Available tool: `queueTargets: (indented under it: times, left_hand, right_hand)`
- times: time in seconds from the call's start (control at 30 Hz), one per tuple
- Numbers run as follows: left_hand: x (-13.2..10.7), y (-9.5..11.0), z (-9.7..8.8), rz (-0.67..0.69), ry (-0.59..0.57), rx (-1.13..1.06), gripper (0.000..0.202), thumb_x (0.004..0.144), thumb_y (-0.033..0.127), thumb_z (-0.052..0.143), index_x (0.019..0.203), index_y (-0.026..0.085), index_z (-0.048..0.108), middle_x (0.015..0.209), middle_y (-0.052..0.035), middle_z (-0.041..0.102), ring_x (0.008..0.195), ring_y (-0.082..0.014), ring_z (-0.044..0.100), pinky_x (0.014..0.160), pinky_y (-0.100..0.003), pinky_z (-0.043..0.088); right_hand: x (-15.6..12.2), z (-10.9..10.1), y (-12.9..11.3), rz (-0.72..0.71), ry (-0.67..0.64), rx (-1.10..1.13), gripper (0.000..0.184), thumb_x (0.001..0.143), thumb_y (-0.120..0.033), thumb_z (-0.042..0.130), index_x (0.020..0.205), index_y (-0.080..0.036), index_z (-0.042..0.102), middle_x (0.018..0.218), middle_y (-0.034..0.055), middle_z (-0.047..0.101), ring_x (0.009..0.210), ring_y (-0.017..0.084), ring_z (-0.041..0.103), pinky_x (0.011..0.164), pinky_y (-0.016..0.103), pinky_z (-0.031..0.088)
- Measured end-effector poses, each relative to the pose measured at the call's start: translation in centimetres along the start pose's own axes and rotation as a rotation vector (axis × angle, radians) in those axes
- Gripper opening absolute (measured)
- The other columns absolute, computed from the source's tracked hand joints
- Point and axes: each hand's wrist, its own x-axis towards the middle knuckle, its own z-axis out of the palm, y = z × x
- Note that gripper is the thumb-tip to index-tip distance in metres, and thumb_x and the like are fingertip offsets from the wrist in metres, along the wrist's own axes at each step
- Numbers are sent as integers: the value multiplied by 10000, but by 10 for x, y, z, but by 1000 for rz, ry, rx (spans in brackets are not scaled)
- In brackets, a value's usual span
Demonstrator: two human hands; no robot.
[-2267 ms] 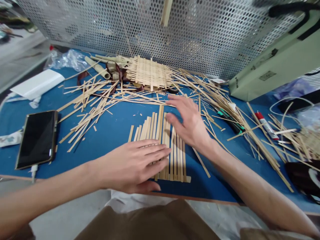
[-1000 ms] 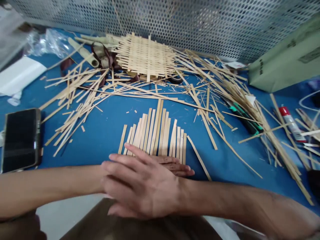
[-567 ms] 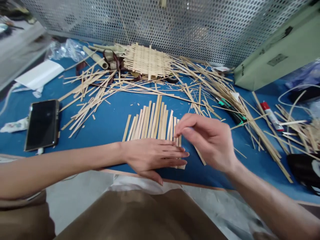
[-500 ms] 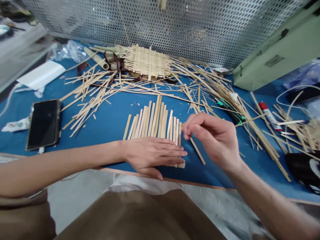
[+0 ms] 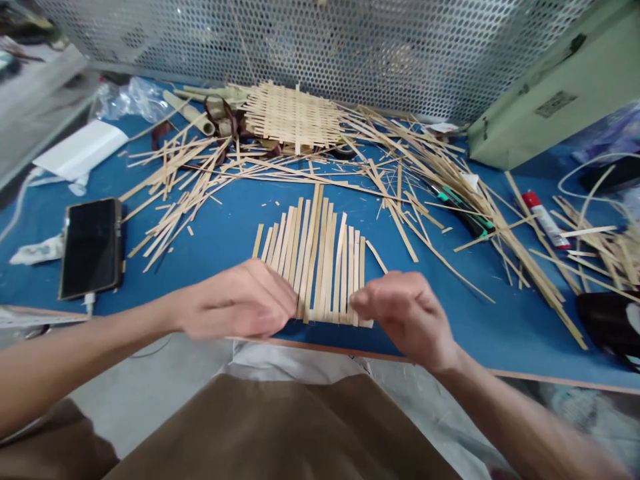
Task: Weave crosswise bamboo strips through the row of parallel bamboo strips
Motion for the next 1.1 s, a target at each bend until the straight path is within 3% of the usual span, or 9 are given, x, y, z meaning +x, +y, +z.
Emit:
queueTargets:
  times: [0.13,0.23,0.37,0.5,0.63,0.9,1.0,1.1]
  left_hand:
    - [4,2,13,10,-177,-110,753,1180,410,210,737,357,817,727,-70,765,701,-232,682,879,-420,611]
    - [16,-4,24,12,-219,-104,676,1137,351,310,602,358,723,637,-63,719,632,-226,660,757,-367,628]
    - [22,-14,32,-13,-206,-103,570,1047,278,451,496,349,578,559,-56,657,594,-225,641,676,-349,607]
    - [20,-22,36,-42,-169,-123,596,1018,198,484,433,311,446,532,-17,646,539,-170,601,626,-301,576]
    - [22,-26,41,-43,-143,-141,576,946,154,601,411,302,447,505,7,648,545,-145,658,633,-265,584]
    - [17,-15,55,96,-109,-54,517,780,195,674,469,289,272,534,37,701,617,-171,757,583,-290,585]
    - [12,-15,66,159,-64,34,417,720,246,652,473,294,319,525,55,691,597,-175,741,543,-307,566]
    - [8,-15,74,197,-42,103,332,751,308,663,489,325,459,539,63,695,568,-193,712,543,-316,591]
  right_hand:
    - [5,18,15,94,-336,-144,520,868,-132,667,624,-258,226,602,-87,211,513,95,213,522,337,174]
    - [12,23,27,87,-469,-188,462,761,-106,630,604,-273,229,575,-93,230,487,103,253,525,342,204]
    - [12,22,43,77,-474,-176,412,737,-130,610,585,-279,258,547,-87,267,457,125,289,512,366,201]
    - [5,23,53,95,-447,-193,383,664,-125,608,567,-282,272,530,-89,288,455,141,283,491,373,206]
    - [0,26,62,164,-450,-205,404,597,-153,624,503,-287,255,469,-92,277,435,158,302,459,376,200]
    - [2,25,73,94,-545,-176,386,557,-179,625,459,-288,268,450,-94,271,411,159,288,431,369,162]
    - [-1,27,73,54,-606,-199,399,568,-173,648,451,-290,285,444,-96,308,414,165,339,447,375,192]
    - [-7,25,61,6,-656,-199,424,568,-181,676,464,-288,279,454,-97,321,418,175,359,468,395,229]
